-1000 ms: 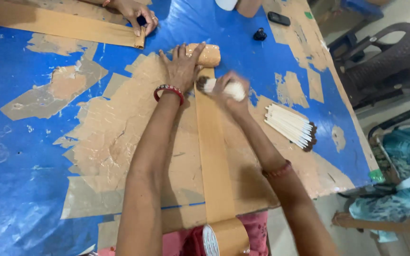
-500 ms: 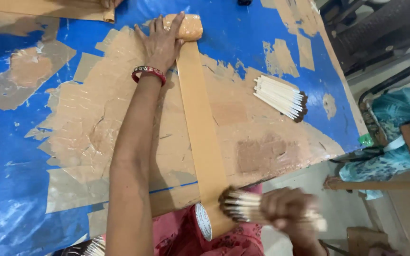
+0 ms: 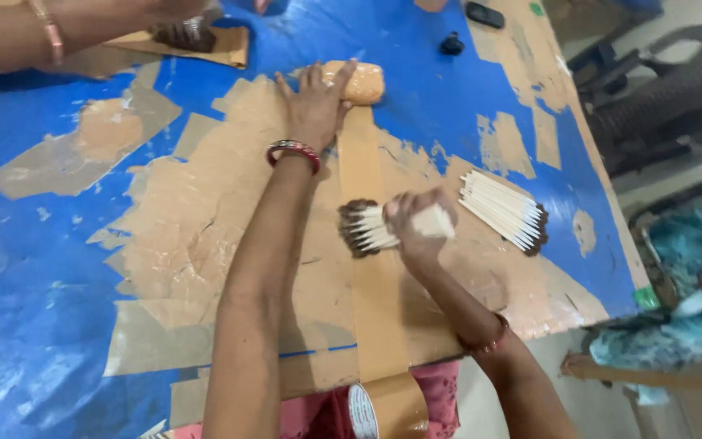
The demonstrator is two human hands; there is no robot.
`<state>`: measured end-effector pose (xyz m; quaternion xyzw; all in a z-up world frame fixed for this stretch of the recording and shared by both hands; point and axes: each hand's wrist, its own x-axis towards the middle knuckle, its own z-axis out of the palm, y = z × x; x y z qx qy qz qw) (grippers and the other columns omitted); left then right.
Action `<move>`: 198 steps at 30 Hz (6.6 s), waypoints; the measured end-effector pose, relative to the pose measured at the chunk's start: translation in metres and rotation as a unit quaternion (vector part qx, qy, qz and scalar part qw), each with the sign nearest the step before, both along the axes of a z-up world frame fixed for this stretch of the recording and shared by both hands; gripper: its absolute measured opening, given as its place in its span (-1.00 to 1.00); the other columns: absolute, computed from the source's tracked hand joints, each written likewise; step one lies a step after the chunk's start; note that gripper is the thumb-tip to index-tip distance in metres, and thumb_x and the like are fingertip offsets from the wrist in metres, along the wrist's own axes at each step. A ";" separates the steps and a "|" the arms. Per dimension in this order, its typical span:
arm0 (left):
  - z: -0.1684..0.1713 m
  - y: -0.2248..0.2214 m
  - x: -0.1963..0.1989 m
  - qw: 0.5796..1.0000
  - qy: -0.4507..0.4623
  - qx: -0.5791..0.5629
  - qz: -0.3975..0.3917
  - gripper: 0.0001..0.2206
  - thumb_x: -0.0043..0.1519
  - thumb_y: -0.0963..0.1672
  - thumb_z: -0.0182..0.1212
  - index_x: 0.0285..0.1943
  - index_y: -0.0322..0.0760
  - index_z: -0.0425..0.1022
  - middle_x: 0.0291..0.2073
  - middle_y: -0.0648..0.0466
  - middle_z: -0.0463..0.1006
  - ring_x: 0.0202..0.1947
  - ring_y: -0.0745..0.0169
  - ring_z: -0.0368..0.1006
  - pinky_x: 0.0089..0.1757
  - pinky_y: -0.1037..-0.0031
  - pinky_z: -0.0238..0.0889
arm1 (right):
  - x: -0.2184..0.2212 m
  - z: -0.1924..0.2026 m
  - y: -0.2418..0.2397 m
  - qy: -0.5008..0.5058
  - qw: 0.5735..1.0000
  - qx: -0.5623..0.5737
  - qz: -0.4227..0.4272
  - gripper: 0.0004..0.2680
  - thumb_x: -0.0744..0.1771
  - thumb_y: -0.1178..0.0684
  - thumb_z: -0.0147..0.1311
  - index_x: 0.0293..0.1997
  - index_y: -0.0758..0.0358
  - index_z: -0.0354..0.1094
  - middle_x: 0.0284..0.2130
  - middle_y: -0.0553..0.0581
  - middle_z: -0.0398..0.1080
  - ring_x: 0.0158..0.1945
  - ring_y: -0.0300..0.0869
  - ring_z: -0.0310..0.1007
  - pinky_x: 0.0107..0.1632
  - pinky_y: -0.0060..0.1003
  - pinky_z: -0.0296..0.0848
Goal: The recorder is assembling and taping bundles of match-like sticks together on a table.
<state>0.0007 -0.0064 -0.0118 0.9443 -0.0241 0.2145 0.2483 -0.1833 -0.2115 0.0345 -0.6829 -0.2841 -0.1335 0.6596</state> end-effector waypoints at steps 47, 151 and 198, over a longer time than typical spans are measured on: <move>-0.004 0.000 0.000 0.999 -0.032 0.007 -0.002 -0.33 0.29 0.03 0.27 0.56 0.35 0.00 0.37 -0.23 0.23 0.37 -0.22 0.12 0.17 -0.58 -0.35 | -0.155 -0.132 -0.150 0.135 0.982 0.000 0.132 -0.85 0.41 0.18 0.20 -0.30 0.08 0.32 -0.39 -0.06 0.42 -0.31 -0.24 0.43 -0.16 -0.24 0.53; 0.027 0.008 -0.005 0.985 -0.061 -0.104 -0.125 -0.37 0.11 -0.20 0.42 0.38 0.27 0.41 0.46 -0.22 0.17 0.33 -0.30 0.27 0.23 0.14 0.21 | 0.236 0.001 -0.098 -0.081 0.781 -0.589 -0.194 -0.39 0.18 -0.55 0.22 0.22 -0.01 0.37 0.15 0.20 0.30 0.29 0.12 0.20 0.24 0.14 0.12; 0.050 -0.062 -0.207 0.973 -0.104 0.126 -0.165 -0.60 0.23 0.13 0.21 0.01 -0.16 0.51 -0.11 0.03 0.58 -0.04 -0.01 0.47 0.02 0.01 0.24 | -0.229 -0.041 -0.143 0.037 0.999 -0.024 0.000 -0.60 0.26 0.18 0.32 0.21 0.28 0.29 0.04 0.24 0.45 0.08 -0.08 0.55 0.10 -0.13 0.55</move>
